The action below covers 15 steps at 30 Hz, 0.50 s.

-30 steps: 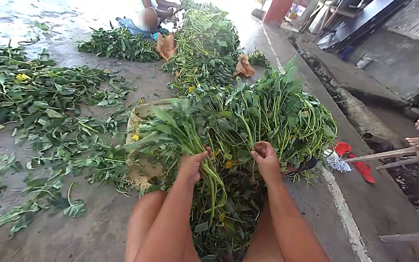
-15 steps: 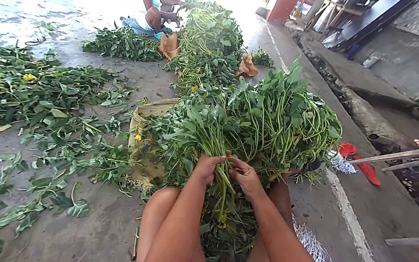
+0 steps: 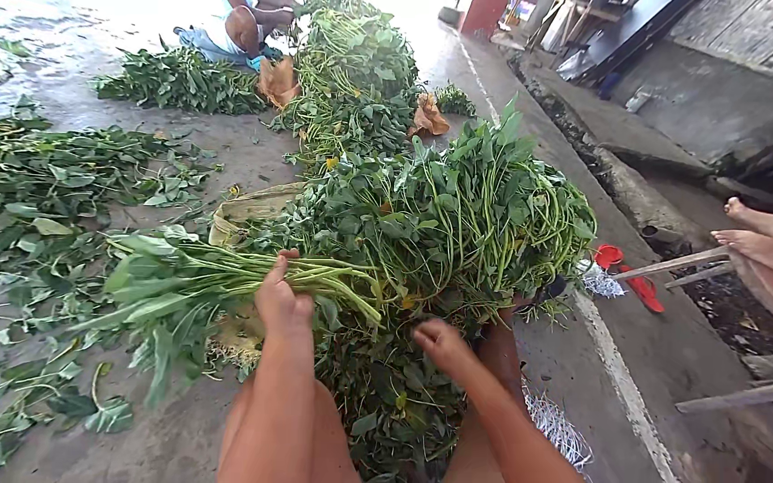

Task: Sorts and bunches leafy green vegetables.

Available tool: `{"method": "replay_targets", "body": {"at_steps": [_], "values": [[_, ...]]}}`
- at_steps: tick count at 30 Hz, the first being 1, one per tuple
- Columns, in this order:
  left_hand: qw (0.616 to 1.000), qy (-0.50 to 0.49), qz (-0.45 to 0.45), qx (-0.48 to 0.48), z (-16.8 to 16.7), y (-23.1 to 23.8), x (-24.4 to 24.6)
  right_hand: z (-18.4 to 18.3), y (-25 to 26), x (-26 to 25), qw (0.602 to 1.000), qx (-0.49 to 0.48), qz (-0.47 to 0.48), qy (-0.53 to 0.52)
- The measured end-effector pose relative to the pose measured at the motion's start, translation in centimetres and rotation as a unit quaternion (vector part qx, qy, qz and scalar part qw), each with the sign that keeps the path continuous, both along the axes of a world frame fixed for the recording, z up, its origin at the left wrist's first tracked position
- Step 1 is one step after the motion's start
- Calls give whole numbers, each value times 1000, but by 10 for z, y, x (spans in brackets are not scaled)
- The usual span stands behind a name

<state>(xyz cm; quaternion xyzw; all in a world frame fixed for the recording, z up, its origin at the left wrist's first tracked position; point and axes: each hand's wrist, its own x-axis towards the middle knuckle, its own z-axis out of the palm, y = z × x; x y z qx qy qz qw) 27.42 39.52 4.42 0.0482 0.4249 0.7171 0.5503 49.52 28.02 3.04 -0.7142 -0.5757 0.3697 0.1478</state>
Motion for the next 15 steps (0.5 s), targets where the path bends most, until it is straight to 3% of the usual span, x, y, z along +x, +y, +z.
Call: {"method": "replay_targets", "body": {"at_steps": [3, 7, 11, 15], "values": [[999, -1, -54, -2, 3, -8, 5, 19, 54, 40, 987, 110, -80, -82], [989, 29, -146, -1, 11, -15, 13, 32, 102, 71, 976, 92, -178, -81], [970, 55, -236, 16, 23, -22, 20, 53, 80, 41, 932, 281, -227, -29], [950, 67, -301, 56, 19, -26, 34, 51, 52, -16, 955, 255, -146, 35]]}}
